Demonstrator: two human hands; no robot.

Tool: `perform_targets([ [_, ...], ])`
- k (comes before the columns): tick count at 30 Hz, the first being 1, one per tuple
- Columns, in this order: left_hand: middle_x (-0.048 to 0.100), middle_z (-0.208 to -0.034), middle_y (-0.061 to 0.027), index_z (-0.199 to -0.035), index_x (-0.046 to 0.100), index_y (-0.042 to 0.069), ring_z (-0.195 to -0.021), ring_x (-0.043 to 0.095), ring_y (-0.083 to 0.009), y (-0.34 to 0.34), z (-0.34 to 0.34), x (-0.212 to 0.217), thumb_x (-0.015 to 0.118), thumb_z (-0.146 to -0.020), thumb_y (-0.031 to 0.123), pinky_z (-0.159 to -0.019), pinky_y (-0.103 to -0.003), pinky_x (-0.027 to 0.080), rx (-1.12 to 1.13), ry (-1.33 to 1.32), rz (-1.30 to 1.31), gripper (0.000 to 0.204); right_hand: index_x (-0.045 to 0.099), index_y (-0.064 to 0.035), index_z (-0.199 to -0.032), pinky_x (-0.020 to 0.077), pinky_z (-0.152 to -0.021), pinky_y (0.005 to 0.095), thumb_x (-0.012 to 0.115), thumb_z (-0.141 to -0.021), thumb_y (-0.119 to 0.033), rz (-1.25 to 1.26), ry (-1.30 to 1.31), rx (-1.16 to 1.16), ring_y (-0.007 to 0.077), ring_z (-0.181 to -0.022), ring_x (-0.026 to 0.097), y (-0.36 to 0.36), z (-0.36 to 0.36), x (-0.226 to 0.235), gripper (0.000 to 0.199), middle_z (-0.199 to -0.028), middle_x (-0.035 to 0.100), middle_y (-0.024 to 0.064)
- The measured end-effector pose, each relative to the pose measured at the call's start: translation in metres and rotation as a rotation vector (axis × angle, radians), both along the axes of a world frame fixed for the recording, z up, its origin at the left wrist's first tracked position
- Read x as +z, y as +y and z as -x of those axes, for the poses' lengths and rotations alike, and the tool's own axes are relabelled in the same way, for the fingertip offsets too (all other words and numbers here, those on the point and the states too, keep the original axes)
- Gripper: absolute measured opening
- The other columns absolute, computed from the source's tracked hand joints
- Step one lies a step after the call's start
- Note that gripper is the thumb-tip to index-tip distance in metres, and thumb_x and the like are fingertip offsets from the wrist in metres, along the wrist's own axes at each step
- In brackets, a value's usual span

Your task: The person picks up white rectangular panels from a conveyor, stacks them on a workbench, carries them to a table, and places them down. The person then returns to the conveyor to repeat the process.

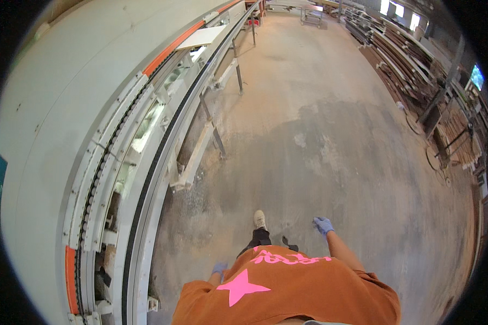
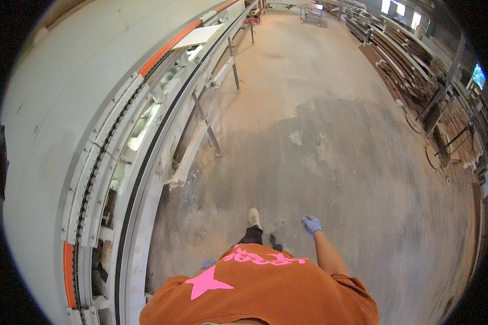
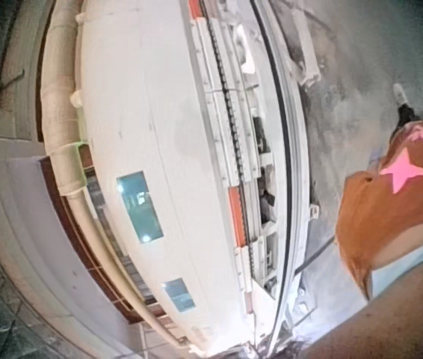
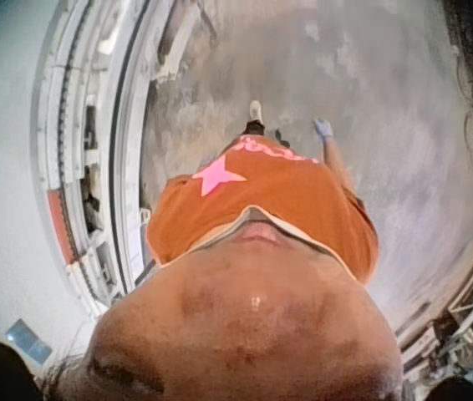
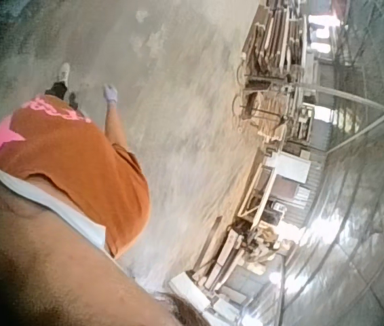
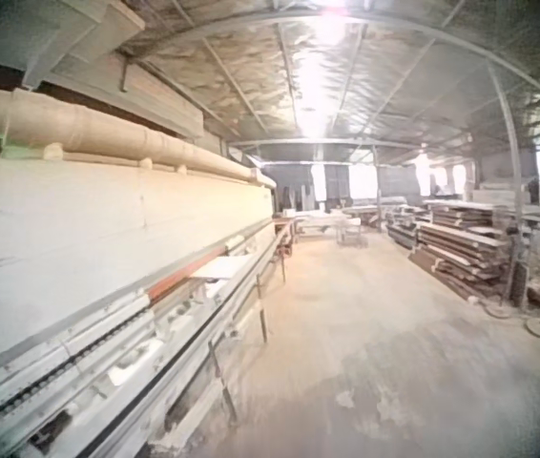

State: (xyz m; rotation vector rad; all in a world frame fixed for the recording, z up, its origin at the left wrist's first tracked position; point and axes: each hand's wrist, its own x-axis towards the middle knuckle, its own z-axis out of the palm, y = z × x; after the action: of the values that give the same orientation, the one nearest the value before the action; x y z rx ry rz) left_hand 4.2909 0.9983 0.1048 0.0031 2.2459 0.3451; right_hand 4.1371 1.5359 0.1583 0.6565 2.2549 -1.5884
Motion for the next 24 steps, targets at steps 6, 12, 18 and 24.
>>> perform_targets([
  [6, 0.055, -0.121, -0.0202, -0.120, 0.055, 0.007, -0.110, 0.054, -0.0375, -0.003, 0.187, 0.004, 0.051, -0.086, 0.040, -0.091, -0.042, 0.043, 0.258, -0.067, 0.053, 0.047, 0.063, 0.0017, -0.102, 0.0466, -0.058, 0.0285, 0.063, -0.085, -0.027, 0.233, -0.013, -0.071, 0.0168, -0.068, 0.061, 0.002, 0.165, -0.006, 0.034, -0.085, 0.066, 0.0087],
  [12, 0.065, -0.086, -0.0197, -0.096, 0.064, 0.004, -0.076, 0.061, -0.0310, 0.056, 0.499, 0.054, 0.055, -0.087, 0.038, -0.069, -0.044, 0.047, 0.608, 0.275, -0.249, 0.036, 0.066, 0.0014, -0.092, 0.0486, -0.058, 0.0343, 0.060, -0.083, -0.030, 0.036, -0.198, -0.175, 0.0179, -0.066, 0.060, 0.090, 0.221, -0.067, 0.033, -0.078, 0.065, 0.0081],
  [18, 0.065, -0.099, -0.0180, -0.105, 0.060, 0.001, -0.092, 0.062, -0.0274, 0.163, 0.767, 0.118, 0.061, -0.085, 0.029, -0.084, -0.037, 0.046, 0.682, 0.535, -0.486, 0.034, 0.065, -0.0067, -0.091, 0.0520, -0.062, 0.0403, 0.048, -0.084, -0.021, -0.252, -0.429, 0.174, 0.0261, -0.073, 0.063, 0.177, 0.296, -0.153, 0.023, -0.087, 0.065, 0.0109],
  [24, 0.057, -0.068, -0.0066, -0.082, 0.060, 0.004, -0.059, 0.052, -0.0160, 0.237, 0.868, 0.042, 0.056, -0.088, 0.034, -0.053, -0.034, 0.044, 0.585, 0.454, -0.412, 0.031, 0.065, -0.0072, -0.097, 0.0510, -0.063, 0.0394, 0.049, -0.084, -0.025, -0.872, -0.142, 0.696, 0.0255, -0.074, 0.064, 0.301, 0.483, -0.161, 0.027, -0.088, 0.066, 0.0109],
])
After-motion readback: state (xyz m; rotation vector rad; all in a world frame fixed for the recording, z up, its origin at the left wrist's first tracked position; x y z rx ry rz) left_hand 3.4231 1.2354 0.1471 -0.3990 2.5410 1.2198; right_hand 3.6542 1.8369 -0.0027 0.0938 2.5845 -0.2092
